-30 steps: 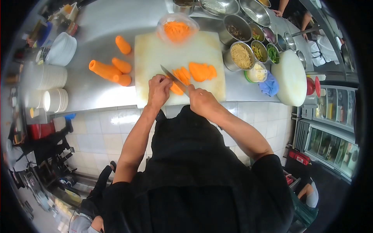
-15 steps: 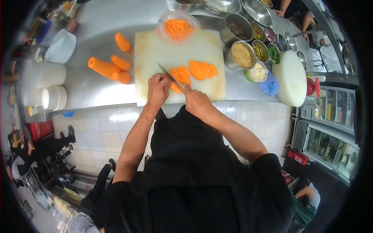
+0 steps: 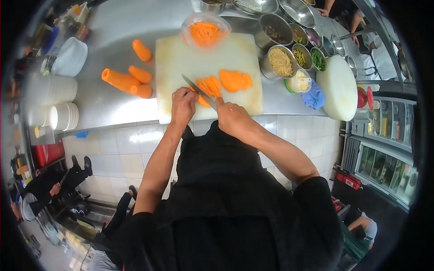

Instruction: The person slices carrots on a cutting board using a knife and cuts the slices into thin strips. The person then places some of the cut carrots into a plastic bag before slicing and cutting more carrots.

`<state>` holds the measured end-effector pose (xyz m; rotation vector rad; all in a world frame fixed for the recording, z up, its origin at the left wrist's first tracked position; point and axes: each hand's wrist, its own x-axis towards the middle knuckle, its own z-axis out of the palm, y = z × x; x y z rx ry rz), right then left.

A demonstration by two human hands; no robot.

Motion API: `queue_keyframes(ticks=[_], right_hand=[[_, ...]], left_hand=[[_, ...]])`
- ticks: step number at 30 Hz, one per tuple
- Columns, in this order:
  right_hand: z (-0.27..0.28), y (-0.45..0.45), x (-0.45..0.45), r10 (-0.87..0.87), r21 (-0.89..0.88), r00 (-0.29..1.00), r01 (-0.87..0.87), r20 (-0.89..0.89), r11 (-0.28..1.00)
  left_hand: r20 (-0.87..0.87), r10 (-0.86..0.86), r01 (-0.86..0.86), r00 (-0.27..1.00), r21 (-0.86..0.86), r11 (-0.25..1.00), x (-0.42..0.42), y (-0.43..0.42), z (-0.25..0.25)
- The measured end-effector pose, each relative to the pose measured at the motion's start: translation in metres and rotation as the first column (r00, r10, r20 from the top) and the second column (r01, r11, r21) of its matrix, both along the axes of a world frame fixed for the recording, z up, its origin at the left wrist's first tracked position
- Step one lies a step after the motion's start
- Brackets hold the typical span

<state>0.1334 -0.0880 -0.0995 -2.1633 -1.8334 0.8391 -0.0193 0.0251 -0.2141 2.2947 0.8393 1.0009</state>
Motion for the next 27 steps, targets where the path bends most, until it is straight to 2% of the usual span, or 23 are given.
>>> queue_keyframes(ticks=[5,11,14,20,23,27], right_hand=[[-0.026,0.0,-0.008,-0.041,0.023,0.999,0.041,-0.011,0.999],[0.01,-0.001,-0.003,0.026,0.015,1.0,-0.025,-0.011,1.0],[-0.026,0.0,-0.011,-0.032,0.017,0.999,0.033,-0.021,0.999],[0.008,0.001,-0.004,-0.007,0.021,1.0,0.008,-0.014,1.0],[-0.023,0.001,-0.012,-0.02,0.027,1.0,0.02,0.006,0.999],[-0.017,0.0,-0.013,-0.026,0.039,0.999,0.024,0.035,0.999]], left_hand=[[0.022,-0.01,0.012,1.0,-0.059,0.998,-0.002,0.002,-0.006],[0.021,0.016,-0.016,1.0,-0.013,1.0,-0.002,-0.002,0.001],[0.039,-0.023,0.024,0.999,-0.023,0.999,-0.004,0.002,-0.008],[0.02,0.004,-0.004,1.0,-0.027,1.0,-0.005,-0.002,-0.003],[0.021,0.014,-0.014,1.0,-0.007,1.0,-0.004,-0.003,-0.001],[0.031,0.014,-0.014,0.999,0.002,1.0,-0.007,-0.005,-0.001]])
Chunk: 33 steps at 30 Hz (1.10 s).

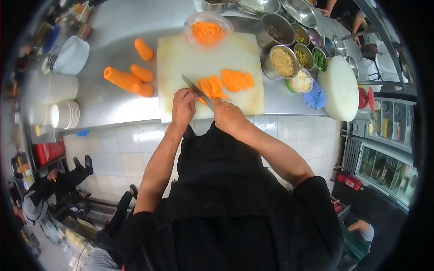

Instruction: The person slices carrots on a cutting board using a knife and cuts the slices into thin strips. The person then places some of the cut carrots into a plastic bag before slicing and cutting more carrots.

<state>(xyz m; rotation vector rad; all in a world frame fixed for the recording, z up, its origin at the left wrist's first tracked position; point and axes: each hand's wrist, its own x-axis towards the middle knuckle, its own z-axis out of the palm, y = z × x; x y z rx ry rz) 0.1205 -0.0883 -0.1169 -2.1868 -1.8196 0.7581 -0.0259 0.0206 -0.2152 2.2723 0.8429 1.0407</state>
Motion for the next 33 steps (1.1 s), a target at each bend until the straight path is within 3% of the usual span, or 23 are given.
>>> queue_keyframes(ticks=[3,11,20,24,29,33], right_hand=[[0.018,0.005,0.006,0.017,-0.049,0.998,-0.02,-0.06,0.999],[-0.008,0.003,0.005,-0.014,0.0,0.998,0.014,-0.067,1.0],[0.036,-0.006,0.009,0.018,-0.069,0.998,-0.022,-0.059,0.997],[0.016,-0.005,-0.001,0.019,-0.08,0.999,-0.022,-0.044,0.997],[-0.018,0.001,0.007,0.015,0.033,0.999,-0.014,-0.041,0.999],[0.006,0.002,0.023,0.03,0.048,0.999,-0.028,-0.043,0.998]], left_hand=[[-0.012,-0.003,0.002,1.0,-0.015,1.0,0.0,0.002,-0.001],[-0.009,0.005,-0.004,1.0,0.02,1.0,0.001,0.001,-0.003],[-0.031,0.06,-0.058,0.998,0.038,0.998,-0.001,-0.001,-0.003],[-0.039,0.066,-0.065,0.997,0.034,0.997,-0.001,-0.003,-0.003],[-0.078,0.036,-0.032,0.996,0.05,0.998,-0.003,-0.001,-0.001],[-0.093,0.058,-0.052,0.994,0.066,0.996,-0.003,-0.004,0.004]])
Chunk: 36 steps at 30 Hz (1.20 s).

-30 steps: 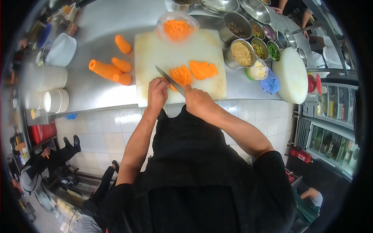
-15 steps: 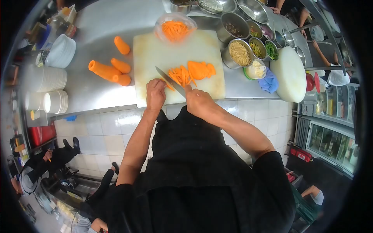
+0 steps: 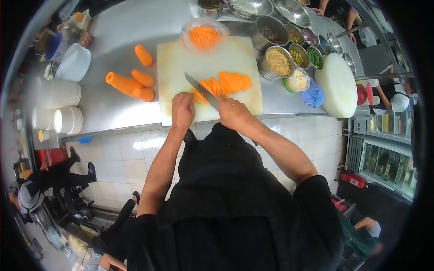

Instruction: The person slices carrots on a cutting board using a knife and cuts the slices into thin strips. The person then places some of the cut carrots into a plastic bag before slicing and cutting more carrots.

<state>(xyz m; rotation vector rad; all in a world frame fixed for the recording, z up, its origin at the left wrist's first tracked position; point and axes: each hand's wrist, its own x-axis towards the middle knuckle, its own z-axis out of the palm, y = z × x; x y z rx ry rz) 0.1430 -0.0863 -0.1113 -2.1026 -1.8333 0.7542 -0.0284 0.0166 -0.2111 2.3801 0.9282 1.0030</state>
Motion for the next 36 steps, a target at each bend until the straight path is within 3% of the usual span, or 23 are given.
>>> queue_keyframes(ticks=[2,3,5,6,8,9,10,11,12,13,15,19,21,22,24,28,31,33,34,36], right_hand=[[0.016,-0.003,0.002,-0.018,-0.083,0.999,0.021,0.035,0.996],[0.011,-0.005,0.002,-0.028,-0.078,0.999,0.031,0.037,0.996],[-0.004,-0.008,-0.005,0.04,-0.095,0.999,-0.043,-0.032,0.995],[-0.003,-0.008,-0.01,0.028,-0.089,0.999,-0.031,-0.036,0.996],[0.002,-0.009,-0.016,0.04,-0.153,0.996,-0.052,-0.081,0.987],[-0.002,-0.011,-0.017,0.043,-0.158,0.997,-0.053,-0.066,0.986],[-0.008,-0.013,-0.017,0.03,-0.153,0.997,-0.039,-0.064,0.987],[-0.014,-0.017,-0.019,0.028,-0.095,0.997,-0.034,-0.066,0.995],[-0.017,-0.019,-0.02,0.027,-0.035,0.997,-0.03,-0.07,0.999],[-0.011,-0.016,-0.02,0.039,-0.131,0.999,-0.043,-0.037,0.99],[-0.014,-0.018,-0.021,0.016,-0.103,0.998,-0.021,-0.057,0.994],[-0.019,-0.022,-0.02,-0.027,-0.07,0.992,0.018,-0.12,0.997],[-0.02,-0.024,-0.021,-0.033,-0.054,0.991,0.026,-0.131,0.998],[-0.023,-0.025,-0.022,-0.06,-0.05,0.988,0.053,-0.14,0.997],[-0.025,-0.028,-0.022,-0.049,-0.015,0.985,0.047,-0.167,0.999],[-0.022,-0.029,-0.02,-0.027,0.03,0.982,0.033,-0.188,0.999],[-0.023,-0.024,-0.02,-0.028,0.001,0.986,0.029,-0.161,1.0],[-0.021,-0.018,-0.014,-0.027,-0.114,0.985,0.007,-0.17,0.993],[-0.02,-0.015,-0.01,-0.018,-0.115,0.985,-0.002,-0.169,0.993],[-0.02,-0.013,0.001,-0.098,-0.168,0.975,0.065,-0.201,0.984]], left_hand=[[0.29,0.168,-0.102,0.942,-0.23,0.968,0.003,0.003,-0.004],[0.293,0.157,-0.092,0.943,-0.225,0.97,0.005,0.004,0.002],[0.317,0.341,-0.207,0.885,-0.387,0.899,0.004,0.01,0.026],[0.316,0.328,-0.197,0.89,-0.381,0.903,0.006,0.016,0.039],[0.218,0.092,-0.061,0.971,-0.147,0.987,0.019,0.031,0.062],[0.142,-0.028,0.04,0.989,-0.081,0.996,0.03,0.038,0.068],[0.144,-0.042,0.053,0.989,-0.076,0.996,0.043,0.042,0.07],[0.045,-0.21,0.212,0.977,-0.041,0.976,0.059,0.045,0.071],[-0.061,-0.368,0.368,0.928,-0.022,0.93,0.073,0.046,0.073],[-0.064,-0.379,0.379,0.923,-0.014,0.925,0.087,0.048,0.073],[-0.306,-0.611,0.625,0.73,-0.064,0.778,0.115,0.047,0.069],[-0.406,-0.66,0.727,0.632,0.014,0.686,0.143,0.046,0.051],[-0.548,-0.653,0.681,0.524,-0.191,0.707,0.148,0.047,0.053],[-0.555,-0.664,0.699,0.501,-0.193,0.688,0.149,0.046,0.056],[-0.523,-0.629,0.635,0.576,-0.198,0.747,0.148,0.044,0.058],[-0.661,-0.569,0.589,0.489,-0.232,0.775,0.148,0.046,0.056],[-0.609,-0.578,0.619,0.543,-0.175,0.766,0.14,0.049,0.058],[-0.226,-0.642,0.593,0.733,-0.25,0.765,0.131,0.057,0.059],[-0.225,-0.635,0.587,0.739,-0.25,0.77,0.125,0.055,0.073],[0.086,-0.325,0.327,0.942,-0.456,0.827,0.103,0.051,0.098]])
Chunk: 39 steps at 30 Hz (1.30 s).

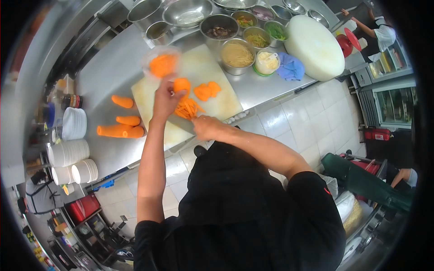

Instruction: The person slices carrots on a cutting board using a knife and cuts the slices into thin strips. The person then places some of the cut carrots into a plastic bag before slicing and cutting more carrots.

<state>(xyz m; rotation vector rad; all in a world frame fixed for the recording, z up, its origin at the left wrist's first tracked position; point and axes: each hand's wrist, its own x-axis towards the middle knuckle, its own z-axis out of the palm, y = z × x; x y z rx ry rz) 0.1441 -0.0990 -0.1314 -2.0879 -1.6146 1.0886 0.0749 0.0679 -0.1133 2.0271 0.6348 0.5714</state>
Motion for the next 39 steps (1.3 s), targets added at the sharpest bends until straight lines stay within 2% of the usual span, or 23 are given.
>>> queue_keyframes(ticks=[1,2,4,5,6,7,8,9,10,11,12,14,15,17,20,22,25,28,31,35,37,39], right_hand=[[0.0,0.002,0.005,-0.07,-0.026,0.997,0.069,-0.036,0.997],[0.0,0.005,0.012,-0.053,-0.028,0.998,0.052,-0.033,0.998],[0.006,0.009,0.022,-0.116,-0.164,0.993,0.116,0.012,0.98],[0.005,0.008,0.022,-0.088,-0.168,0.996,0.09,0.016,0.982],[0.004,0.006,0.021,-0.085,-0.092,0.995,0.088,0.043,0.992],[0.003,0.007,0.021,-0.085,-0.012,0.994,0.086,0.069,0.996],[0.003,0.006,0.019,-0.06,-0.014,0.996,0.061,0.074,0.998],[0.003,0.003,0.015,-0.052,0.056,0.994,0.046,0.099,0.997],[0.003,0.0,0.012,-0.046,0.126,0.991,0.03,0.126,0.992],[0.004,-0.001,0.011,-0.027,0.119,0.991,0.011,0.132,0.993],[0.006,-0.003,0.008,-0.019,0.123,0.989,0.002,0.145,0.992],[0.01,-0.002,0.004,0.002,0.125,0.987,-0.022,0.158,0.992],[0.011,-0.002,0.002,0.007,0.124,0.983,-0.03,0.181,0.992],[0.014,-0.004,0.0,0.019,0.116,0.978,-0.043,0.208,0.992],[0.027,-0.007,-0.003,0.023,0.133,0.971,-0.057,0.24,0.989],[0.044,-0.01,-0.009,0.019,0.124,0.981,-0.044,0.194,0.991],[0.007,0.0,-0.016,0.001,0.125,0.993,-0.015,0.117,0.992],[0.015,0.003,-0.013,-0.006,0.116,0.98,-0.018,0.198,0.993],[0.041,-0.003,-0.009,0.017,0.033,0.987,-0.023,0.161,0.999],[0.019,0.004,-0.017,0.012,0.063,0.989,-0.022,0.15,0.998],[0.016,0.012,-0.019,-0.024,0.137,0.992,0.007,0.123,0.991],[0.029,0.005,-0.015,0.01,0.065,0.991,-0.019,0.136,0.998]], left_hand=[[0.095,0.027,-0.003,0.995,-0.247,0.969,-0.016,0.009,-0.007],[0.097,0.044,-0.018,0.994,-0.249,0.968,-0.029,0.009,-0.018],[0.128,0.157,-0.1,0.979,-0.369,0.924,-0.056,0.003,-0.051],[0.036,0.183,-0.161,0.982,-0.328,0.931,-0.067,-0.004,-0.069],[0.039,0.212,-0.188,0.976,-0.332,0.924,-0.071,-0.017,-0.069],[-0.122,0.315,-0.337,0.941,-0.251,0.908,-0.071,-0.034,-0.069],[-0.274,0.414,-0.464,0.868,-0.152,0.873,-0.072,-0.044,-0.067],[-0.273,0.432,-0.483,0.86,-0.159,0.861,-0.079,-0.048,-0.069],[-0.283,0.468,-0.452,0.837,0.124,0.883,-0.084,-0.052,-0.071],[-0.285,0.504,-0.379,0.815,0.396,0.836,-0.087,-0.054,-0.074],[-0.285,0.516,-0.395,0.807,0.388,0.833,-0.09,-0.054,-0.073],[-0.097,0.392,-0.338,0.915,0.347,0.875,-0.096,-0.044,-0.069],[-0.097,0.401,-0.347,0.911,0.344,0.873,-0.098,-0.037,-0.073],[-0.079,0.227,-0.185,0.971,0.363,0.913,-0.098,-0.026,-0.082],[-0.061,0.185,-0.151,0.981,0.362,0.92,-0.096,-0.021,-0.082],[-0.06,0.193,-0.162,0.979,0.337,0.928,-0.096,-0.02,-0.081],[-0.045,0.205,-0.179,0.978,0.333,0.926,-0.096,-0.023,-0.083],[-0.006,0.226,-0.209,0.974,0.353,0.912,-0.095,-0.022,-0.084],[0.001,0.227,-0.213,0.974,0.346,0.914,-0.096,-0.024,-0.084],[-0.011,0.224,-0.207,0.975,0.341,0.917,-0.097,-0.026,-0.084],[0.002,0.231,-0.217,0.973,0.356,0.909,-0.096,-0.022,-0.085],[0.003,0.229,-0.215,0.973,0.354,0.91,-0.1,-0.027,-0.087]])
